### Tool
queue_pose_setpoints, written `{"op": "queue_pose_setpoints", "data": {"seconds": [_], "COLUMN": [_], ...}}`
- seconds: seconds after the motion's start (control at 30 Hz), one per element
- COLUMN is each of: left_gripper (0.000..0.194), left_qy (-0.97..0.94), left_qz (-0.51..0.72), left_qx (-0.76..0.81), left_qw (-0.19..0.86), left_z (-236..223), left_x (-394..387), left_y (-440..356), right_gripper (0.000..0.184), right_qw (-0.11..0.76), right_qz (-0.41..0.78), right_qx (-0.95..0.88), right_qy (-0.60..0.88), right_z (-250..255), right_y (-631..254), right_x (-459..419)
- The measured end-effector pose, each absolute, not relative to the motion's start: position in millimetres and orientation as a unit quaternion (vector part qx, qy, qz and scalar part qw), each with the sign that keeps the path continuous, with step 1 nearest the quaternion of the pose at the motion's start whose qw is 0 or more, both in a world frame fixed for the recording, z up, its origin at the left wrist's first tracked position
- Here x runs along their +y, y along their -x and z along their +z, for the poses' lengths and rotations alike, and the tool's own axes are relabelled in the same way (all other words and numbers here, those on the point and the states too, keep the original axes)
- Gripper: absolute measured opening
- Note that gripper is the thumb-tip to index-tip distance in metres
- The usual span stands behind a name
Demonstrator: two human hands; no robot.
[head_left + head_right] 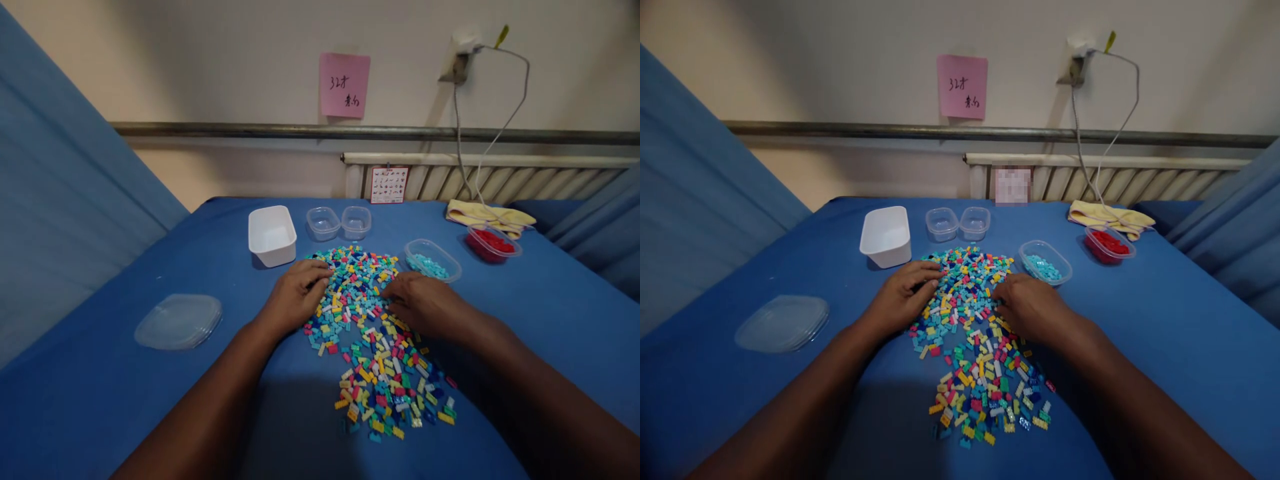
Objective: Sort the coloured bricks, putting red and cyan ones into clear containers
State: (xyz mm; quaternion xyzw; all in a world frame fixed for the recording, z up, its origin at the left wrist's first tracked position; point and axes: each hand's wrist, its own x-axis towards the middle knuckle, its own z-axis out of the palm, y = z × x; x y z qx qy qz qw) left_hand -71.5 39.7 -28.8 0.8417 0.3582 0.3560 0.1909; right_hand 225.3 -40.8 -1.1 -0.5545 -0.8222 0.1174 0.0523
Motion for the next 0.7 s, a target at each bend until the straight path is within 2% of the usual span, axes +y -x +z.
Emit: {"op": "queue_pose_setpoints", "data": {"seconds": [0.13,0.33,0.47,0.57,0.7], "left_gripper": [0.022,0.024,0.019,0.017,0.017], "left_qy": [-0.769,-0.738,-0.773,-0.797,-0.802], "left_qz": [0.424,0.417,0.412,0.398,0.393], "left_qx": [0.423,0.471,0.427,0.400,0.399], "left_qw": [0.223,0.244,0.226,0.214,0.206], "left_z": [-29.1,-33.9,-39.9,-42.1,-42.0], "left_x": [48.6,54.6,53.4,53.4,54.5], "left_y": [75.6,76.2,74.9,75.4,75.8], "right_gripper": [0.009,0.015,0.024,0.021,0.021], "right_qw": [0.081,0.125,0.240,0.338,0.378], "right_qz": [0.137,0.128,0.104,0.052,-0.036], "right_qx": [-0.808,-0.824,-0.814,-0.783,-0.726], "right_qy": [0.568,0.537,0.519,0.520,0.573], "right_z": [-2.5,-13.9,-16.2,-10.3,-6.5], "right_y": [-224.1,-222.3,-231.8,-250.9,-284.0], "right_x": [-42.7,-46.2,-47.6,-45.0,-36.3]}}
